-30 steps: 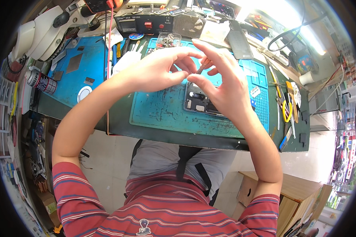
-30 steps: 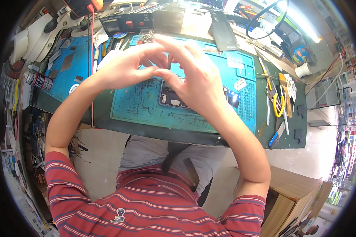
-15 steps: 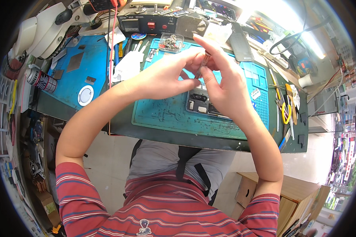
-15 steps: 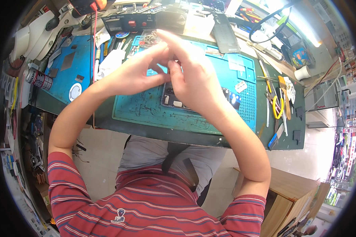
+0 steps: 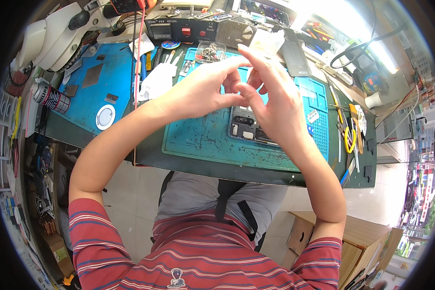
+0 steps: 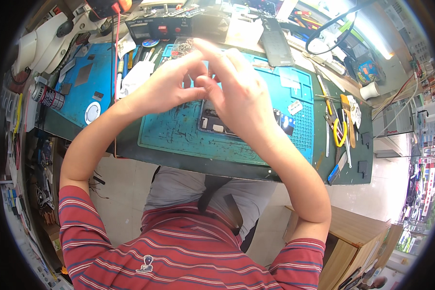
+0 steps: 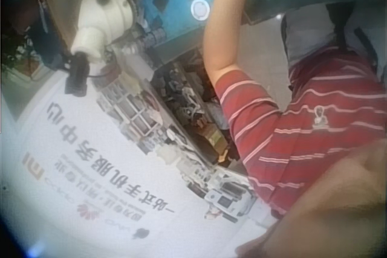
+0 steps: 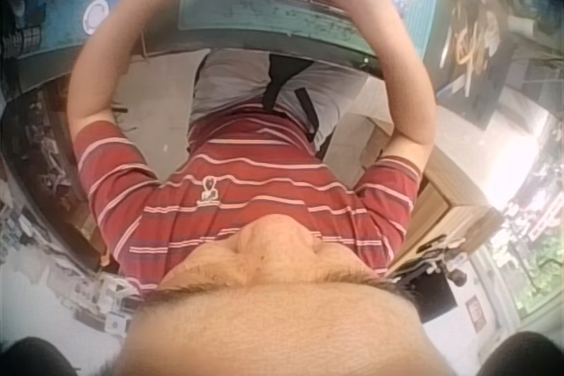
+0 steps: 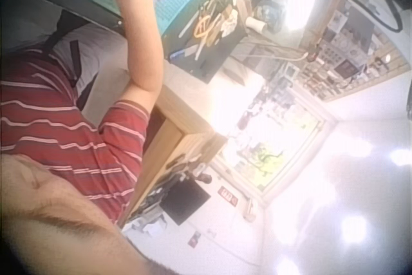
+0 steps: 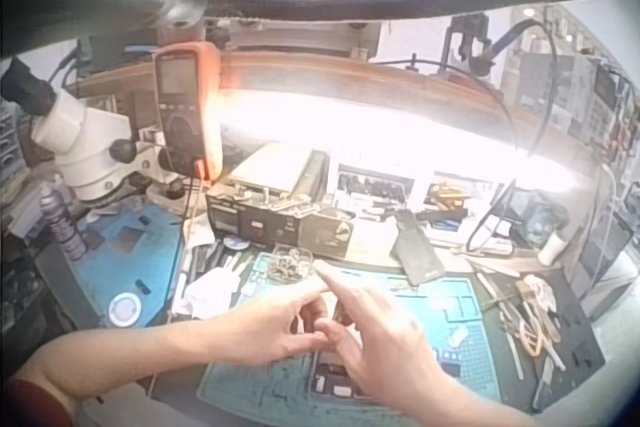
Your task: The person removes the back cover of a smartphone, disconnects the battery, and uses a small screwdriver to unscrew internal components. The person then handles the battery and other internal parts while working at a cluttered electronics repair workbench.
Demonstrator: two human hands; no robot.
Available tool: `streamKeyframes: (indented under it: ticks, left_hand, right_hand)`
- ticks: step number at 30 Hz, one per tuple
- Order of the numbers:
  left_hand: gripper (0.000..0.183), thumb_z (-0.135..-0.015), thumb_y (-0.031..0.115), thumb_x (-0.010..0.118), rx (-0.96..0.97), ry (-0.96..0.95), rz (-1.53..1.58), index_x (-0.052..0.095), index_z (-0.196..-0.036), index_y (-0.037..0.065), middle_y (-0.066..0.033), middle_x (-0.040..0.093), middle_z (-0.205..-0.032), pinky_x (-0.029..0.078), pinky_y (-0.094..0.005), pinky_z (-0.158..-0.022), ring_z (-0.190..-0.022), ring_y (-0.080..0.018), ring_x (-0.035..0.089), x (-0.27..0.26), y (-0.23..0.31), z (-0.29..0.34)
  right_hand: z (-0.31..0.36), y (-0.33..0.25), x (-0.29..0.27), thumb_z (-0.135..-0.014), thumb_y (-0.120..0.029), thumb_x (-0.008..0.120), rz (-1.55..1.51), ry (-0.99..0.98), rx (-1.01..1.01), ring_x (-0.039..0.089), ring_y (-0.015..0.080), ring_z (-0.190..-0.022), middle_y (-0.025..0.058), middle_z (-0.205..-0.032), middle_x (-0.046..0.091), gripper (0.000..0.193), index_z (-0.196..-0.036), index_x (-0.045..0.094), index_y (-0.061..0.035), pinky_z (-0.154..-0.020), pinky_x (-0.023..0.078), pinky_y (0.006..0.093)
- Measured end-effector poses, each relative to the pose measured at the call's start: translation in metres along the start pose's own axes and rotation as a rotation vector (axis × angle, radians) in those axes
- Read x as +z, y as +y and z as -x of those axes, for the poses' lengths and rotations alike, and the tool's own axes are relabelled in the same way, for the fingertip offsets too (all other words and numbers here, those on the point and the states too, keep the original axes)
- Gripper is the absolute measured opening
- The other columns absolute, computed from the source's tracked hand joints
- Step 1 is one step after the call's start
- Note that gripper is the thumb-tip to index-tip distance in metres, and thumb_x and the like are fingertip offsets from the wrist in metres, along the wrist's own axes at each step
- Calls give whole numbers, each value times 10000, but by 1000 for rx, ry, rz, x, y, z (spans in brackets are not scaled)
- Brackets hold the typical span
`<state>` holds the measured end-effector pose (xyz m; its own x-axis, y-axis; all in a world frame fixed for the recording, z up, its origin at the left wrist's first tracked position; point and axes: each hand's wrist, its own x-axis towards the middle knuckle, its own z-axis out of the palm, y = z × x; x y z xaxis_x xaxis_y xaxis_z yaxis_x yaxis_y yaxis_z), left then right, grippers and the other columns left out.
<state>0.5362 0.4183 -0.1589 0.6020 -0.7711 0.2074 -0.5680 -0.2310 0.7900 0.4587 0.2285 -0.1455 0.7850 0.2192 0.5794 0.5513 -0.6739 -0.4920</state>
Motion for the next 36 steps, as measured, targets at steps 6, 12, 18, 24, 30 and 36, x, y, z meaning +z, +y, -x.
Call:
streamKeyframes:
  ticks: [6, 12, 18, 24, 30, 36]
  left_hand:
    - [405, -992, 319, 735, 27, 14, -27, 663, -1315, 85, -60, 690, -974, 510, -322, -766, -870, -157, 636, -2, -14, 5]
    - [234, -1009, 247, 687, 9, -107, -230, 711, -1162, 71, -101, 732, -1016, 542, -370, -819, -928, -252, 699, -2, -7, 8]
    - [161, -975, 180, 689, 68, -148, -323, 722, -1087, 68, -121, 730, -1010, 553, -399, -846, -956, -308, 704, -1, -7, 6]
    - [133, -971, 173, 675, 189, -135, -428, 718, -1028, 61, -114, 712, -961, 552, -413, -836, -948, -319, 693, 1, -10, 5]
    - [134, -987, 178, 637, 211, -268, -635, 703, -1015, 65, -100, 698, -1000, 559, -420, -852, -958, -325, 688, -3, 4, -2]
    - [140, -976, 183, 630, 127, -458, -880, 656, -954, 47, -95, 650, -955, 573, -411, -826, -925, -314, 682, -5, 30, -19]
  right_hand:
    - [2, 0, -7, -947, 24, 671, -123, 15, 66, 656, 153, -906, 59, -1016, 687, 589, -1511, 548, -96, -873, 562, 321]
    - [3, 0, -12, -947, 37, 670, -133, 53, 61, 669, 149, -905, 70, -1014, 688, 579, -1502, 547, -68, -862, 567, 315]
    - [9, 10, -17, -947, 57, 629, -141, 106, 66, 684, 179, -813, 90, -976, 658, 546, -1477, 537, -41, -801, 559, 324]
    - [12, 18, -19, -947, 45, 632, -129, 161, 91, 706, 178, -815, 93, -950, 677, 516, -1452, 546, -21, -800, 559, 320]
    - [13, 21, -23, -943, 44, 636, -140, 192, 94, 711, 183, -812, 90, -928, 681, 501, -1434, 554, -13, -802, 563, 322]
    - [17, 29, -32, -944, 18, 656, -111, 268, 109, 698, 171, -818, 77, -919, 687, 506, -1438, 554, -19, -787, 565, 322]
